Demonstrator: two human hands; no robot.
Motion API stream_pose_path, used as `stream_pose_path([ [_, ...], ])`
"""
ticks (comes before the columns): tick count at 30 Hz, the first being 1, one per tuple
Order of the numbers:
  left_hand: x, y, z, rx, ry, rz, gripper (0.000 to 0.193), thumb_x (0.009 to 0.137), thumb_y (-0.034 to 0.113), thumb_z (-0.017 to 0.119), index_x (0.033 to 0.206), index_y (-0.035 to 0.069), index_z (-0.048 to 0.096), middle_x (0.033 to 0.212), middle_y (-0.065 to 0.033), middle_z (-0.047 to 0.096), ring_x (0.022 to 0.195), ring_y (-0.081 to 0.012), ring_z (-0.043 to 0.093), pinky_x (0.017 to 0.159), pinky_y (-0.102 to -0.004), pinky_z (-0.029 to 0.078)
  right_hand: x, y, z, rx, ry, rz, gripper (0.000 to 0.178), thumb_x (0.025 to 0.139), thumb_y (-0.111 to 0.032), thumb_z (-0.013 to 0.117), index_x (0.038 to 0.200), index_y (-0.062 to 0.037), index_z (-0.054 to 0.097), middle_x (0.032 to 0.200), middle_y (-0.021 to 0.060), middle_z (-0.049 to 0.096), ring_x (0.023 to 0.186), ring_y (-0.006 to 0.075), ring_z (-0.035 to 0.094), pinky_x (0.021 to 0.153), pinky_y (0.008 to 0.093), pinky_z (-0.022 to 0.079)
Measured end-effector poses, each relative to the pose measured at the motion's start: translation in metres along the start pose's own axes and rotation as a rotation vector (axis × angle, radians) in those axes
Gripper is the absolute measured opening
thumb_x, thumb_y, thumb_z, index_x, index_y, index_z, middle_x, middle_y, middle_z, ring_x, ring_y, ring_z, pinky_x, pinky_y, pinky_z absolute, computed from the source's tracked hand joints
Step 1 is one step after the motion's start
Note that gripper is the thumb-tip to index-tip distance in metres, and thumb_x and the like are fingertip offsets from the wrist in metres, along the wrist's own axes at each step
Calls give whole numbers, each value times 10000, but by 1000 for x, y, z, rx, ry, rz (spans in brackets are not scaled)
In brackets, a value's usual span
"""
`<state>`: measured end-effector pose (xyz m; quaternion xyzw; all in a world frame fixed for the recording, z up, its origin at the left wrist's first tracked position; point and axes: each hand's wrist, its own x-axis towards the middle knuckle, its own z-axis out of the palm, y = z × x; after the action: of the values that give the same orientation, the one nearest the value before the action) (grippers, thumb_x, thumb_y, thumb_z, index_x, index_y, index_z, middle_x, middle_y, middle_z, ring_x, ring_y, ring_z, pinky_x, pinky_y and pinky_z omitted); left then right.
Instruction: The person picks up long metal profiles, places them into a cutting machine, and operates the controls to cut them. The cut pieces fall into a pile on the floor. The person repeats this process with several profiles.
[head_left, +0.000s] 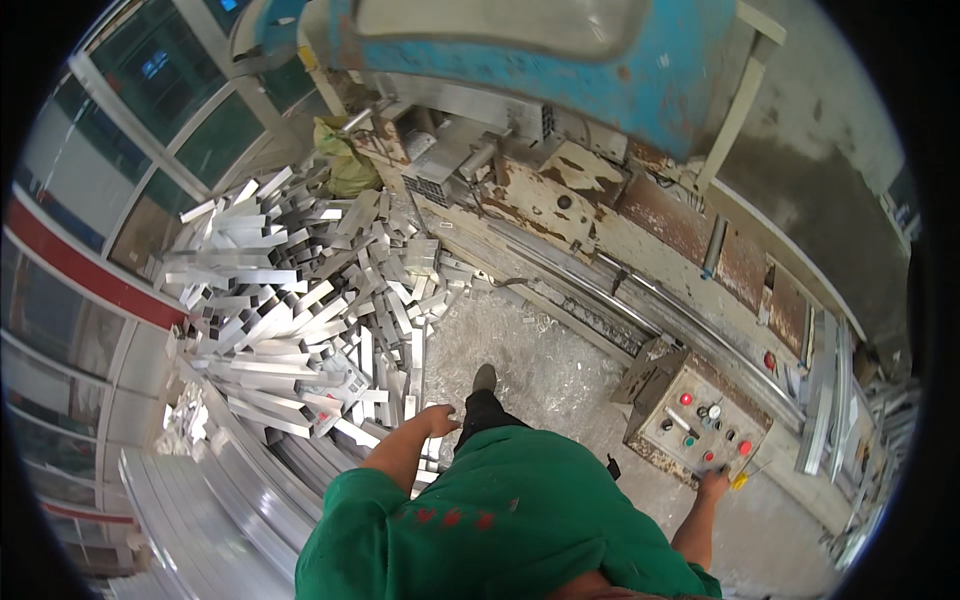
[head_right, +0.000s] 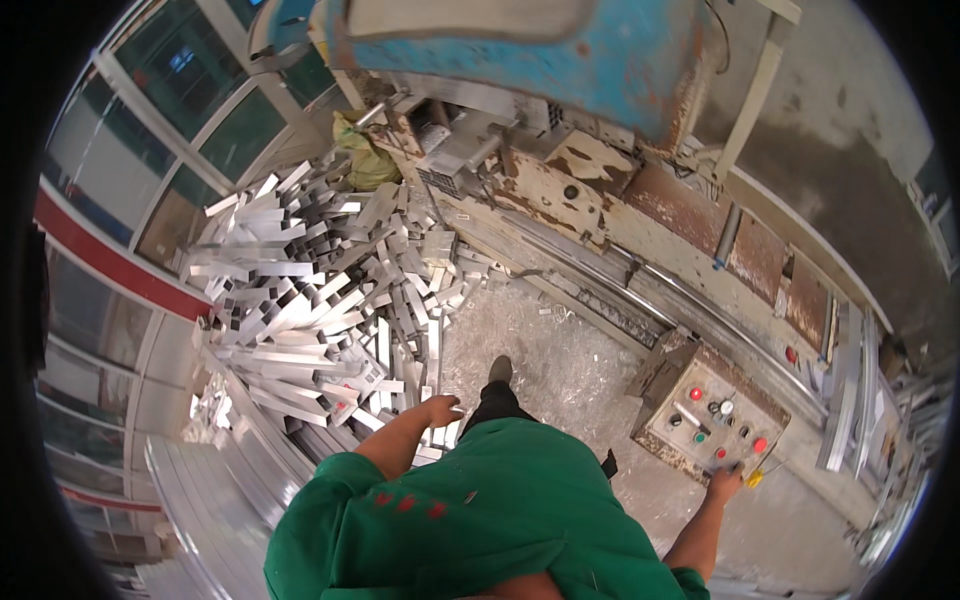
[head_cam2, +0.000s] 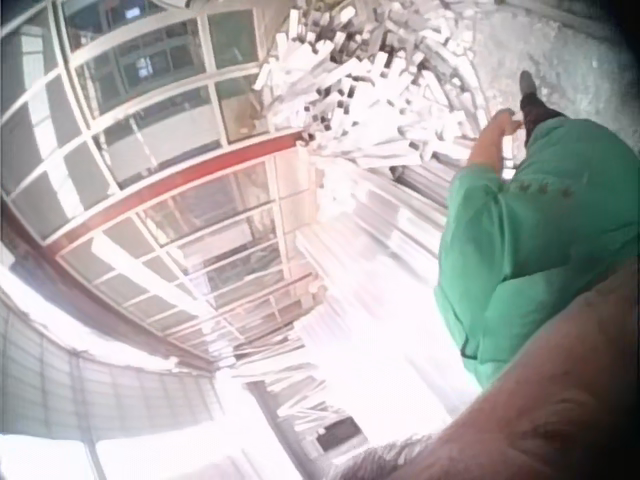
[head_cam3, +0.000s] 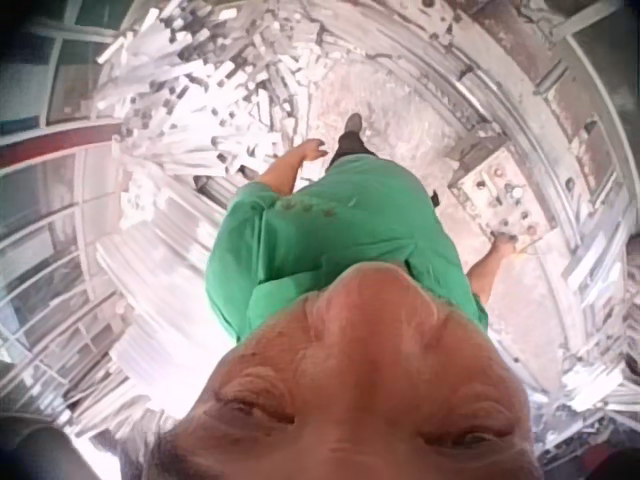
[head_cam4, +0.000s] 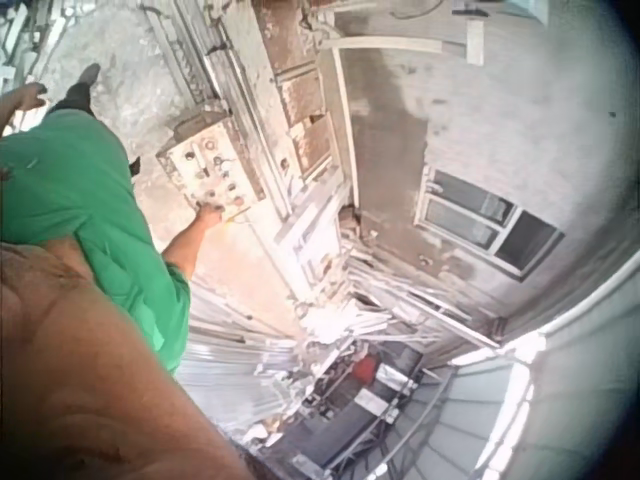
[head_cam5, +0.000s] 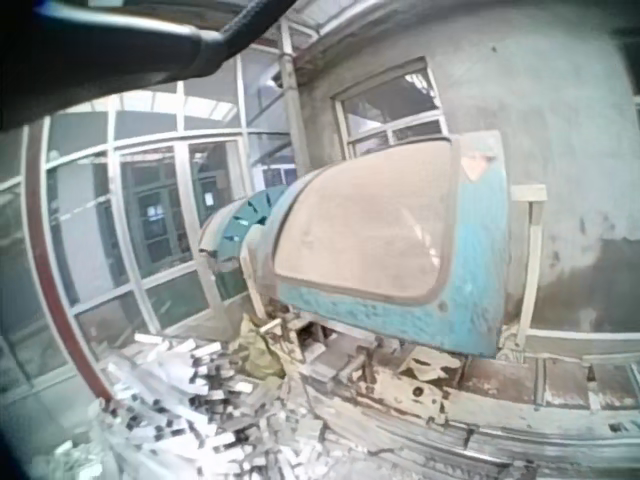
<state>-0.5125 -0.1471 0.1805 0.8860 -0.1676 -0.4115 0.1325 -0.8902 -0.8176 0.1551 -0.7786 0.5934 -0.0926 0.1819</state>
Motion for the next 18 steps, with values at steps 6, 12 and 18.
stream_pose_path([
  [6, -8, -2, -9, -25, -34, -97, 647, 869, 435, 643, 1363, 27, 547, 1381, -219, 553, 1300, -360, 514, 1091, -420, 409, 4, -1, -3, -29, 2, 0, 597, 767, -136, 579, 1347, -2, 528, 1244, 327, 599, 1158, 457, 586, 997, 493, 465],
  [12, 0, 13, -3, -128, 50, -4, 631, 859, 452, 652, 1326, 34, 576, 1312, -228, 598, 1234, -371, 564, 1037, -422, 453, 9, -5, 0, -3, -2, -17, 577, 768, -116, 552, 1316, 65, 526, 1229, 337, 605, 1151, 472, 587, 986, 482, 478],
  [18, 9, 32, -9, -172, 24, 28, 611, 865, 408, 665, 1323, 19, 559, 1325, -233, 584, 1236, -379, 555, 1035, -431, 450, 21, 5, 1, 53, -11, -48, 547, 764, -109, 528, 1268, 102, 547, 1218, 341, 610, 1144, 479, 590, 979, 475, 485],
])
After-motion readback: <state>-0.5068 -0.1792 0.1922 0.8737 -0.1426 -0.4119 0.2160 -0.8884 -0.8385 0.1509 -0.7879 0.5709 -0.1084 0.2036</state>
